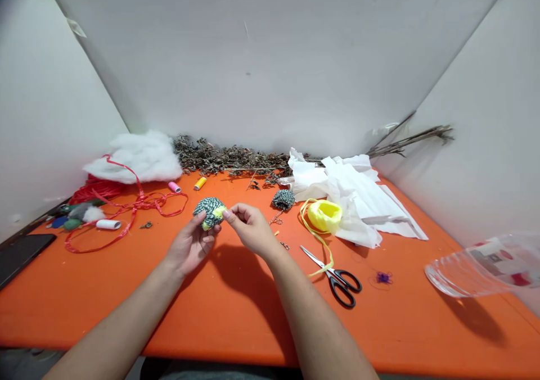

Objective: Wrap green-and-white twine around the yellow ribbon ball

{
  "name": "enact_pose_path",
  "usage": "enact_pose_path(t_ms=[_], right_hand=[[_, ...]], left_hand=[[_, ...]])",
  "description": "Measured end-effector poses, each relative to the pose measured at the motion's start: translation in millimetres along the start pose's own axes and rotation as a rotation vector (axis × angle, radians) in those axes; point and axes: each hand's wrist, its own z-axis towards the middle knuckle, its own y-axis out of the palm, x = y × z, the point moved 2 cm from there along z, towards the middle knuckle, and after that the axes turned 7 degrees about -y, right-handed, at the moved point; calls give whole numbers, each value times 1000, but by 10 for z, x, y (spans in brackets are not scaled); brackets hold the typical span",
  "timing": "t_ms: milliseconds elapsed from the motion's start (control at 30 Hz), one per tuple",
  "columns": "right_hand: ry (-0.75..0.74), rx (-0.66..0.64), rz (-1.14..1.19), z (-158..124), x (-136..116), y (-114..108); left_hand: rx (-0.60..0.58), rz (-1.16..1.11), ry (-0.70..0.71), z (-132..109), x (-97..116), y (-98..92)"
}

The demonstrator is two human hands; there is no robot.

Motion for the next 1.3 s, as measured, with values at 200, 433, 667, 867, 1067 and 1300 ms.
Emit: enact_pose_path(t_ms=[200,433,667,867,1067,1300], right_hand=[[-9,30,-4,9,25,-14],[-20,1,-34,16,69,12],[-41,-18,-84,5,109,47],[-48,-26,-111,1,131,40],[-41,-54,-125,4,162,36],[-28,-42,-169,7,170,19]], left_hand=[[24,-1,10,17,-11,-26],[-12,-25,-17,-5,-1,-3],[-14,-53,-18,-27,5,17],[-10,-52,-31,-28,11,28],[-26,-16,-23,-37,-2,51],[26,53,123,68,-52,-19]])
